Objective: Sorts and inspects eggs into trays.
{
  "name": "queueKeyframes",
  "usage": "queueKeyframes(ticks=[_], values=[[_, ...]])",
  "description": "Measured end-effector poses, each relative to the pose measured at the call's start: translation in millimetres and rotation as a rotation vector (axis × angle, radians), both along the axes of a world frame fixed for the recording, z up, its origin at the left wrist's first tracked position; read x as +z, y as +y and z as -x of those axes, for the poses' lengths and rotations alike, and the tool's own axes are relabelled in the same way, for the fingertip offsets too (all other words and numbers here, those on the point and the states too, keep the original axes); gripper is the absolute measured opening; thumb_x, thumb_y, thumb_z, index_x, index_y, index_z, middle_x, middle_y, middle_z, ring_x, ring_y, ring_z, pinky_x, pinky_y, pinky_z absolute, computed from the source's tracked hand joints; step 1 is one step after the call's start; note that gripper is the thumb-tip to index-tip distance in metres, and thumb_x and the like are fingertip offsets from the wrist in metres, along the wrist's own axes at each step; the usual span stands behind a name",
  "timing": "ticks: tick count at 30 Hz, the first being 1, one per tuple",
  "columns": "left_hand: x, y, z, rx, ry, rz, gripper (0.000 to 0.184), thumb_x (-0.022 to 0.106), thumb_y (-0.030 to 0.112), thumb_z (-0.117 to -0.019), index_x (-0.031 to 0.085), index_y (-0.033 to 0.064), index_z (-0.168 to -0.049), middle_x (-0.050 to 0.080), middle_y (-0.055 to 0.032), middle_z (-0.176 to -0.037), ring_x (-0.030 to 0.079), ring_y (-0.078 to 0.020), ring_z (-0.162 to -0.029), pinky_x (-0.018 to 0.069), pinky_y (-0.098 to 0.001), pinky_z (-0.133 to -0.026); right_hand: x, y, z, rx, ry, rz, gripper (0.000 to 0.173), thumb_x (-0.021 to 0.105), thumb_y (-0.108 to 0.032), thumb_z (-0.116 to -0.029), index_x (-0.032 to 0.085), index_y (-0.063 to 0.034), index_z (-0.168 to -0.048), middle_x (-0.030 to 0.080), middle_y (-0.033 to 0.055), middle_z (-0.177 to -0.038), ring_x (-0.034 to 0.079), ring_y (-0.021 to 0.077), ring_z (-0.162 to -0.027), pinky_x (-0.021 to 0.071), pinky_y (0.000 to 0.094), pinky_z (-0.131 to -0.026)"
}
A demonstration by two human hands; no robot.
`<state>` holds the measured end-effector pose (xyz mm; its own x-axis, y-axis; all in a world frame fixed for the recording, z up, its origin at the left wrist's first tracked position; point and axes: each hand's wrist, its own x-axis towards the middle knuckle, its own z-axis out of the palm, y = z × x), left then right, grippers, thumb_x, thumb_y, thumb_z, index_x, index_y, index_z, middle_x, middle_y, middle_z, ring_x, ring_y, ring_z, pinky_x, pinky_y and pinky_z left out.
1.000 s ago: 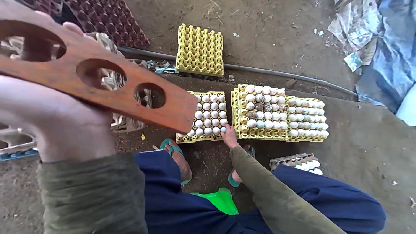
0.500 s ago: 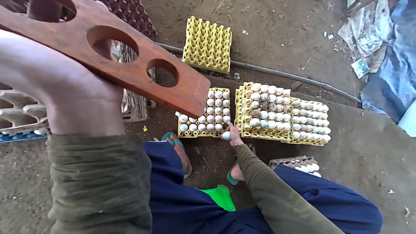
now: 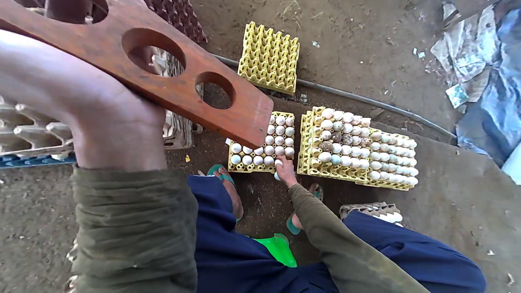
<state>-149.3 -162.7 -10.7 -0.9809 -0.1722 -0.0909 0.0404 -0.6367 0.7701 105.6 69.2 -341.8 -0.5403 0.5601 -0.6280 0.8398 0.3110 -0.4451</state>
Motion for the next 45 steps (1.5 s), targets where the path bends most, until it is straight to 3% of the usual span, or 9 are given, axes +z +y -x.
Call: queueKeyframes(ticks=[6, 13, 17, 22, 24, 27, 31, 39, 45], values=[[5.5, -2.0, 2.1, 0.025, 0.018, 0.000, 0.057, 0.005, 0.038, -0.1105, 0.046, -0.0001, -0.120, 0.061, -0.0224, -0.101, 0.068, -0.0346, -0.091, 0.0599, -0.0533, -0.078, 4.0, -9.0, 22.0, 0.049, -0.147, -0.044, 0.070, 0.069, -0.060, -0.0905, 0.057, -0.0122, -0.141, 0.037, 0.0323, -0.152, 0.052, 0.0445, -0.129, 0.0483, 0.0556, -0.103], [12.2, -2.3, 3.2, 0.030, 0.079, -0.034, 0.065, 0.001, 0.045, -0.1093, 0.041, -0.0005, -0.132, 0.063, -0.0254, -0.107, 0.068, -0.0398, -0.096, 0.0590, -0.0593, -0.083, -8.6, -11.5, 28.2, 0.170, -0.175, -0.138, 0.070, 0.075, -0.054, -0.0878, 0.057, -0.0143, -0.143, 0.032, 0.0333, -0.155, 0.061, 0.0445, -0.120, 0.0551, 0.0528, -0.096], [22.9, 7.1, -13.6, -0.086, 0.084, -0.062, 0.071, -0.002, 0.049, -0.1077, 0.049, 0.0031, -0.126, 0.067, -0.0213, -0.102, 0.071, -0.0369, -0.089, 0.0606, -0.0566, -0.078, -3.0, -12.2, 12.9, -0.055, 0.029, -0.074, 0.061, 0.079, -0.048, -0.0859, 0.066, -0.0085, -0.131, 0.043, 0.0330, -0.147, 0.051, 0.0465, -0.129, 0.0475, 0.0570, -0.104], [22.8, 14.2, -38.1, -0.488, -0.006, 0.021, 0.068, 0.015, 0.063, -0.1045, 0.057, 0.0180, -0.133, 0.072, -0.0101, -0.110, 0.073, -0.0258, -0.091, 0.0622, -0.0448, -0.078, 74.5, -4.7, 12.3, -0.583, 0.593, 0.405, 0.050, 0.055, -0.039, -0.1041, 0.053, -0.0036, -0.139, 0.066, 0.0173, -0.117, 0.066, 0.0245, -0.098, 0.0571, 0.0445, -0.080], [24.9, 23.0, -51.0, -0.623, -0.048, 0.077, 0.057, 0.030, 0.061, -0.1044, 0.054, 0.0213, -0.137, 0.072, -0.0081, -0.113, 0.073, -0.0241, -0.091, 0.0625, -0.0434, -0.077, 139.3, 3.5, 19.1, -0.539, 0.810, 0.542, 0.052, 0.047, -0.041, -0.1050, 0.045, -0.0034, -0.141, 0.067, 0.0115, -0.103, 0.068, 0.0181, -0.078, 0.0603, 0.0353, -0.064], [22.7, 37.6, -71.5, -0.791, -0.043, 0.183, 0.051, 0.046, 0.053, -0.1021, 0.049, 0.0249, -0.144, 0.070, -0.0075, -0.115, 0.072, -0.0208, -0.088, 0.0619, -0.0380, -0.074, 246.1, 1.5, 22.6, -0.336, 1.116, 0.559, 0.065, 0.069, -0.051, -0.0886, 0.050, -0.0035, -0.130, 0.070, 0.0061, -0.089, 0.069, 0.0159, -0.067, 0.0613, 0.0337, -0.058], [21.3, 58.2, -96.6, -0.953, 0.033, 0.170, 0.057, 0.054, 0.030, -0.1005, 0.035, 0.0163, -0.152, 0.070, -0.0138, -0.109, 0.072, -0.0236, -0.090, 0.0620, -0.0392, -0.080, 332.1, -4.7, 25.1, 0.004, 1.388, 0.356, 0.050, 0.079, -0.051, -0.0837, 0.070, -0.0182, -0.120, 0.067, -0.0012, -0.112, 0.068, 0.0113, -0.082, 0.0623, 0.0322, -0.067], [12.5, 79.9, -142.7, -1.152, 0.102, 0.031, 0.092, 0.071, 0.061, -0.0833, 0.034, 0.0085, -0.149, 0.069, -0.0107, -0.112, 0.071, -0.0200, -0.096, 0.0615, -0.0380, -0.084, 387.9, 3.5, 2.8, 0.369, 1.219, -0.139, 0.045, 0.084, -0.036, -0.0801, 0.074, -0.0155, -0.119, 0.060, 0.0035, -0.123, 0.063, 0.0057, -0.103, 0.0587, 0.0222, -0.083], [11.1, 93.4, -148.3, -1.160, 0.078, -0.035, 0.115, 0.093, 0.057, -0.0583, 0.038, 0.0065, -0.146, 0.070, -0.0140, -0.110, 0.072, -0.0234, -0.095, 0.0625, -0.0395, -0.083, 409.2, 6.9, -9.5, 0.528, 0.948, -0.480, 0.049, 0.086, -0.042, -0.0769, 0.075, -0.0207, -0.119, 0.058, 0.0106, -0.126, 0.063, 0.0119, -0.100, 0.0579, 0.0305, -0.080]])
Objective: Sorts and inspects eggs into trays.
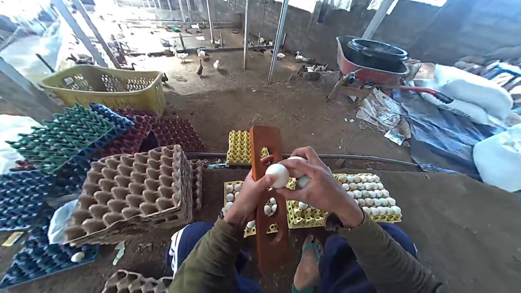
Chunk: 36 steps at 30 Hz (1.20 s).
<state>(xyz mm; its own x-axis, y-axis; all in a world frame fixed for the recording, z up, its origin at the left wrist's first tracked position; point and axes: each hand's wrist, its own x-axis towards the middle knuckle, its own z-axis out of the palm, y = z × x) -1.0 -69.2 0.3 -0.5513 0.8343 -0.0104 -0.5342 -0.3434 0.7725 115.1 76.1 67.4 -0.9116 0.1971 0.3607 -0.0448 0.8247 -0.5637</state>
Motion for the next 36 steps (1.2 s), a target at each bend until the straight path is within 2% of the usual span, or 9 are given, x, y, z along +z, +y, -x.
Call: queueKeyframes(ticks=[13, 16, 18, 21, 25, 28, 30, 32, 36], values=[[1.0, 15.3, -3.1, 0.038, -0.066, 0.010, 0.083, 0.079, 0.017, -0.0779, 0.037, 0.0060, -0.148, 0.070, -0.0151, -0.102, 0.073, -0.0210, -0.085, 0.0627, -0.0358, -0.077, 1.4, 1.9, 3.8, -0.059, -0.205, -0.124, 0.059, 0.082, -0.058, -0.0781, 0.072, -0.0223, -0.125, 0.054, 0.0168, -0.134, 0.066, 0.0234, -0.101, 0.0589, 0.0413, -0.078], [-5.2, 16.5, -3.4, 0.039, -0.016, 0.030, 0.082, 0.074, 0.044, -0.0864, 0.035, 0.0086, -0.150, 0.070, -0.0124, -0.107, 0.072, -0.0188, -0.091, 0.0615, -0.0351, -0.081, 3.0, 2.9, 3.7, -0.066, -0.241, -0.119, 0.059, 0.076, -0.063, -0.0810, 0.073, -0.0231, -0.124, 0.055, 0.0141, -0.132, 0.065, 0.0211, -0.100, 0.0583, 0.0405, -0.078], [-6.2, 16.8, -3.9, 0.030, 0.054, 0.071, 0.077, 0.045, 0.064, -0.0971, 0.034, 0.0109, -0.152, 0.068, -0.0103, -0.114, 0.070, -0.0174, -0.096, 0.0603, -0.0345, -0.083, 2.9, 2.1, 3.8, -0.077, -0.256, -0.152, 0.057, 0.076, -0.061, -0.0823, 0.073, -0.0223, -0.123, 0.055, 0.0147, -0.131, 0.066, 0.0220, -0.100, 0.0585, 0.0405, -0.077], [-5.6, 18.4, -8.3, 0.068, 0.069, 0.129, 0.076, 0.012, 0.066, -0.1012, 0.038, 0.0137, -0.150, 0.069, -0.0091, -0.112, 0.070, -0.0165, -0.095, 0.0603, -0.0339, -0.079, 2.5, 0.1, 2.0, -0.106, -0.298, -0.188, 0.053, 0.080, -0.056, -0.0816, 0.074, -0.0203, -0.121, 0.055, 0.0167, -0.131, 0.066, 0.0248, -0.100, 0.0583, 0.0419, -0.077], [-9.2, 24.6, -12.1, 0.109, 0.145, 0.156, 0.084, 0.003, 0.068, -0.0993, 0.039, 0.0120, -0.150, 0.069, -0.0084, -0.118, 0.069, -0.0162, -0.100, 0.0594, -0.0339, -0.082, -5.8, 3.1, -3.1, -0.136, -0.268, -0.197, 0.052, 0.082, -0.052, -0.0803, 0.074, -0.0190, -0.120, 0.054, 0.0190, -0.133, 0.067, 0.0266, -0.099, 0.0591, 0.0430, -0.077], [-4.8, 31.2, -16.2, 0.163, 0.174, 0.158, 0.085, -0.003, 0.065, -0.1001, 0.041, 0.0106, -0.149, 0.069, -0.0099, -0.117, 0.069, -0.0175, -0.103, 0.0591, -0.0355, -0.085, -22.4, 11.2, -15.9, -0.158, -0.008, -0.146, 0.050, 0.086, -0.050, -0.0754, 0.076, -0.0196, -0.114, 0.059, 0.0164, -0.127, 0.066, 0.0238, -0.099, 0.0590, 0.0408, -0.076], [0.3, 33.6, -17.6, 0.200, 0.185, 0.143, 0.085, -0.003, 0.063, -0.1008, 0.041, 0.0081, -0.147, 0.070, -0.0097, -0.110, 0.069, -0.0171, -0.098, 0.0595, -0.0346, -0.083, -26.9, 18.1, -29.3, -0.177, 0.107, 0.043, 0.050, 0.086, -0.048, -0.0760, 0.076, -0.0171, -0.115, 0.059, 0.0119, -0.125, 0.063, 0.0177, -0.104, 0.0575, 0.0350, -0.081], [3.2, 32.2, -17.3, 0.220, 0.163, 0.112, 0.085, -0.002, 0.065, -0.1003, 0.039, 0.0067, -0.147, 0.070, -0.0107, -0.107, 0.070, -0.0186, -0.095, 0.0603, -0.0355, -0.082, -31.9, 23.5, -46.6, -0.145, 0.158, 0.465, 0.052, 0.084, -0.041, -0.0793, 0.073, -0.0090, -0.119, 0.060, 0.0057, -0.123, 0.064, 0.0094, -0.102, 0.0596, 0.0264, -0.082], [10.4, 21.6, -19.1, 0.230, 0.135, 0.103, 0.092, -0.003, 0.073, -0.0953, 0.035, 0.0095, -0.150, 0.071, -0.0117, -0.108, 0.073, -0.0233, -0.090, 0.0624, -0.0411, -0.079, -58.9, 21.1, -82.6, 0.151, 0.192, 1.409, 0.072, 0.077, -0.065, -0.0788, 0.060, -0.0080, -0.120, 0.071, 0.0079, -0.091, 0.069, 0.0167, -0.068, 0.0600, 0.0318, -0.057]])
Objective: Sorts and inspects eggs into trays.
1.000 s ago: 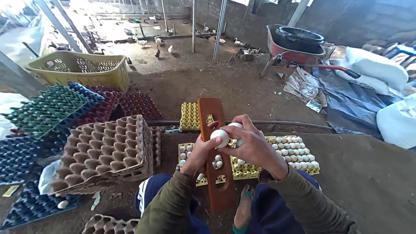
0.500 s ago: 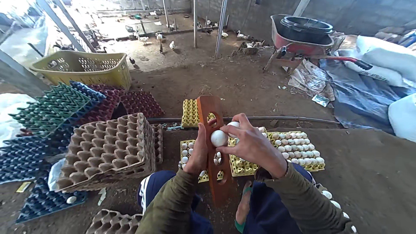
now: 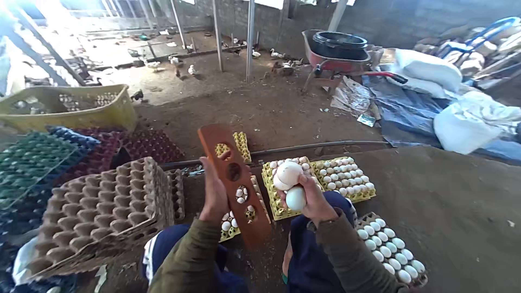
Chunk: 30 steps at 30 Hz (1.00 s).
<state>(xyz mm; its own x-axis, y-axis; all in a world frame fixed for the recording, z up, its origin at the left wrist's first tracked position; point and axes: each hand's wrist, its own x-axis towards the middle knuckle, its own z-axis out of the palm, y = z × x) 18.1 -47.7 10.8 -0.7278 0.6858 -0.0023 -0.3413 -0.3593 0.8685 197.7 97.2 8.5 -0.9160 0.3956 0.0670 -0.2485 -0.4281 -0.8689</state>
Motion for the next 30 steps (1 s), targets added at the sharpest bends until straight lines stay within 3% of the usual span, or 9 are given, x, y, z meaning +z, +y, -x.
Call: queueKeyframes(ticks=[2, 4, 6, 15, 22, 26, 28, 30], values=[[0.8, -7.2, -0.9, 0.021, 0.024, 0.009, 0.094, -0.003, 0.075, -0.0939, 0.035, 0.0105, -0.150, 0.072, -0.0106, -0.108, 0.073, -0.0231, -0.090, 0.0627, -0.0412, -0.079, -11.0, -3.0, -15.0, 0.182, 0.129, 0.179, 0.074, 0.071, -0.075, -0.0761, 0.067, -0.0145, -0.118, 0.072, 0.0081, -0.096, 0.068, 0.0157, -0.067, 0.0566, 0.0279, -0.053], [1.0, -16.2, -3.6, 0.046, 0.047, -0.006, 0.094, 0.000, 0.077, -0.0933, 0.036, 0.0106, -0.149, 0.072, -0.0094, -0.109, 0.073, -0.0224, -0.091, 0.0626, -0.0405, -0.079, -14.6, -8.9, -25.8, 0.321, 0.293, 0.282, 0.067, 0.065, -0.075, -0.0788, 0.071, -0.0212, -0.119, 0.070, 0.0085, -0.116, 0.068, 0.0146, -0.070, 0.0537, 0.0248, -0.051], [4.8, -23.6, -9.5, 0.077, 0.054, -0.013, 0.094, -0.002, 0.077, -0.0928, 0.037, 0.0117, -0.148, 0.072, -0.0085, -0.108, 0.073, -0.0217, -0.091, 0.0628, -0.0394, -0.076, -14.8, -17.2, -36.0, 0.390, 0.421, 0.381, 0.060, 0.061, -0.073, -0.0810, 0.073, -0.0246, -0.115, 0.068, 0.0099, -0.126, 0.069, 0.0151, -0.069, 0.0517, 0.0238, -0.048], [24.5, -39.3, -44.8, 0.105, 0.073, -0.068, 0.094, -0.009, 0.076, -0.0911, 0.040, 0.0183, -0.146, 0.072, -0.0083, -0.110, 0.073, -0.0233, -0.093, 0.0628, -0.0407, -0.076, -29.8, -50.3, -89.6, 0.519, 0.730, 0.589, 0.056, 0.059, -0.073, -0.0837, 0.072, -0.0271, -0.113, 0.066, 0.0098, -0.129, 0.067, 0.0160, -0.064, 0.0516, 0.0220, -0.049], [20.4, -26.5, -62.6, 0.021, 0.069, 0.000, 0.093, -0.010, 0.077, -0.0905, 0.037, 0.0198, -0.148, 0.071, -0.0068, -0.115, 0.073, -0.0227, -0.096, 0.0619, -0.0398, -0.075, -27.1, -74.4, -134.1, 0.391, 0.787, 0.678, 0.057, 0.059, -0.072, -0.0841, 0.073, -0.0249, -0.113, 0.066, 0.0107, -0.130, 0.067, 0.0147, -0.061, 0.0522, 0.0205, -0.049], [7.0, -3.0, -66.2, -0.060, 0.029, 0.007, 0.099, -0.005, 0.086, -0.0844, 0.045, 0.0212, -0.141, 0.070, -0.0057, -0.113, 0.072, -0.0208, -0.095, 0.0619, -0.0394, -0.075, -20.7, -84.4, -160.4, 0.251, 0.738, 0.584, 0.055, 0.057, -0.073, -0.0858, 0.073, -0.0273, -0.111, 0.066, 0.0106, -0.132, 0.065, 0.0122, -0.057, 0.0498, 0.0186, -0.046], [-12.4, 14.9, -59.1, -0.150, 0.026, -0.023, 0.106, -0.001, 0.091, -0.0810, 0.048, 0.0181, -0.140, 0.068, -0.0097, -0.115, 0.070, -0.0237, -0.099, 0.0606, -0.0442, -0.081, -18.5, -90.9, -181.0, 0.123, 0.715, 0.499, 0.057, 0.054, -0.074, -0.0871, 0.073, -0.0276, -0.114, 0.066, 0.0121, -0.133, 0.066, 0.0122, -0.061, 0.0497, 0.0186, -0.048], [-35.0, 33.9, -49.8, -0.268, 0.069, -0.060, 0.100, -0.001, 0.085, -0.0877, 0.049, 0.0156, -0.138, 0.068, -0.0114, -0.118, 0.069, -0.0248, -0.103, 0.0586, -0.0460, -0.086, -20.7, -99.2, -209.3, -0.008, 0.716, 0.449, 0.058, 0.056, -0.073, -0.0867, 0.071, -0.0250, -0.116, 0.064, 0.0139, -0.133, 0.066, 0.0148, -0.066, 0.0515, 0.0208, -0.052]])
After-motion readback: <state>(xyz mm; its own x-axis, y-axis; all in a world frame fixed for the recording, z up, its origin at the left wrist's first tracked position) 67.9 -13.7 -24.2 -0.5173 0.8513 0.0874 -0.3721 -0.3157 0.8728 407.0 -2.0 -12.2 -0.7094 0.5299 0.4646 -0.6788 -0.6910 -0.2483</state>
